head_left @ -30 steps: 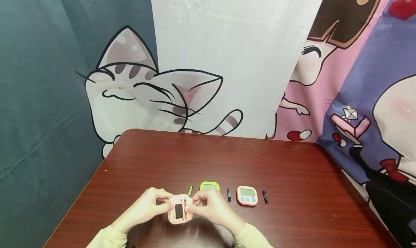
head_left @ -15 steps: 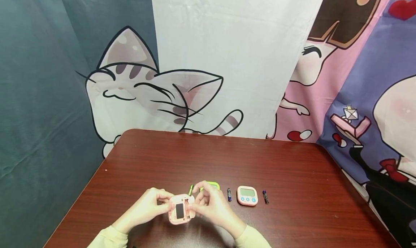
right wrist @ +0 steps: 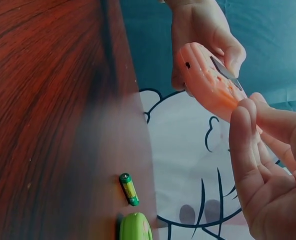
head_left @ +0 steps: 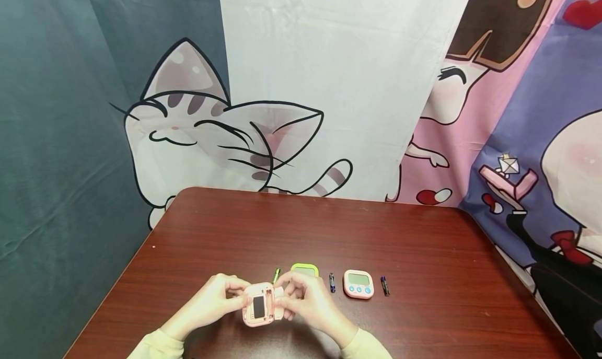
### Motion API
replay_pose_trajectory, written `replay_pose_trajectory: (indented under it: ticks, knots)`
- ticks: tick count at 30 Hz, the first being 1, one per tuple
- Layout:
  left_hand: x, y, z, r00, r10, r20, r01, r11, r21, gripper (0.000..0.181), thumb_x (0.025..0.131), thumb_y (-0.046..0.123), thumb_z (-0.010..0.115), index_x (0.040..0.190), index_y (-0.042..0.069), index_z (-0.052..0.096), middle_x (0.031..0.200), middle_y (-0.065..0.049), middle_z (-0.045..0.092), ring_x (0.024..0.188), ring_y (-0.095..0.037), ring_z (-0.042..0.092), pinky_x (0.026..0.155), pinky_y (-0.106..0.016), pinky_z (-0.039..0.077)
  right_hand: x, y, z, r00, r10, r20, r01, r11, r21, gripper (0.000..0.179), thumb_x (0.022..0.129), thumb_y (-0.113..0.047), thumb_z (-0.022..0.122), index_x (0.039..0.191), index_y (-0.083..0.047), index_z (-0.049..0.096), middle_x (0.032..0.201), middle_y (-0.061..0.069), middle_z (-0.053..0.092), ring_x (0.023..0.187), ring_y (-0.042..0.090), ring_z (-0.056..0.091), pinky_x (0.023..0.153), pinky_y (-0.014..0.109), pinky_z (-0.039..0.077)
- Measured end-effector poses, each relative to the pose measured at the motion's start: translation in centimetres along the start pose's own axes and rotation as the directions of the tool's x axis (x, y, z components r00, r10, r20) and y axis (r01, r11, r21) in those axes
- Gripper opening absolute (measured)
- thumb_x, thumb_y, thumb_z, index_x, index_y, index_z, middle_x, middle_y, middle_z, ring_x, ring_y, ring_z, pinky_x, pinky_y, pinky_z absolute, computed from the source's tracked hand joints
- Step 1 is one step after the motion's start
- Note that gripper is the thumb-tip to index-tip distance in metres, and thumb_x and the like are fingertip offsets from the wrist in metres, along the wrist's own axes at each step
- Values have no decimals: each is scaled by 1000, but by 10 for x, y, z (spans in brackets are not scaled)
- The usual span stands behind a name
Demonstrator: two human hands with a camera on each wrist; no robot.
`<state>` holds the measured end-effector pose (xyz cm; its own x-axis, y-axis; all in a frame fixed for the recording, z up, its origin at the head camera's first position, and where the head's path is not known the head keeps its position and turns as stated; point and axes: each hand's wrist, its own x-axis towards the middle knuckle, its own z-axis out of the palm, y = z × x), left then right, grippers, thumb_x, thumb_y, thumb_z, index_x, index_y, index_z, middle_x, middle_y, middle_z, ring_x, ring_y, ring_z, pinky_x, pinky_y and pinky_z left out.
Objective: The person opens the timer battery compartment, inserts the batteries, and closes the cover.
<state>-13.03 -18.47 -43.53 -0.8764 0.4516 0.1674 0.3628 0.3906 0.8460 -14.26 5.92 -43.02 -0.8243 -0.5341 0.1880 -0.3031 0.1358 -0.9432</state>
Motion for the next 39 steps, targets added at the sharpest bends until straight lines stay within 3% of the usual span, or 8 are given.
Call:
replay_pose_trajectory:
  ticks: [14, 18, 24, 30, 39]
  knots:
    - [-3, -2, -3, 1000, -3, -19, 3, 1000, 0, 17, 83, 13, 67, 96, 2, 72, 82, 4, 68, 75, 1, 61, 64, -22, 50, -3, 7, -2, 999, 30, 26, -31, 1000, 0, 16, 80, -7, 73, 91, -3, 63, 70, 14, 67, 50, 3, 58, 48, 29, 52]
    - [-3, -3, -4, 1000, -7, -22, 7, 1000, 0, 18, 83, 12, 67, 96, 1, 71, 82, 3, 68, 75, 1, 61, 63, -22, 49, -5, 10, -2, 996, 41, 74, -42, 999, 14, 12, 81, -4, 71, 88, -2, 61, 69, 15, 66, 51, 6, 60, 48, 32, 53]
    - [-4, -4, -5, 1000, -18, -10, 18, 1000, 5, 18, 83, 12, 66, 97, 1, 71, 82, 3, 68, 75, 2, 60, 63, -22, 49, -6, 13, 0, 980, 95, 173, -103, 994, 37, 10, 82, 2, 68, 83, 0, 59, 68, 14, 66, 50, 6, 60, 51, 44, 52]
    - [-3, -6, -5, 1000, -21, -16, 21, 1000, 0, 18, 83, 12, 66, 97, 1, 71, 82, 3, 68, 75, 1, 61, 63, -22, 49, -9, 17, 2, 960, 166, 224, -168, 986, -9, 9, 81, 2, 69, 80, 0, 60, 66, 8, 65, 50, 2, 58, 51, 37, 54]
    - [-5, -7, -5, 999, -45, -2, 45, 999, -18, 19, 83, 12, 66, 98, 1, 71, 84, 1, 69, 75, 1, 61, 64, -22, 49, -12, 27, 5, 942, 183, 280, -187, 982, -15, 8, 80, 4, 68, 79, 2, 60, 63, 14, 67, 48, 0, 57, 48, 29, 53]
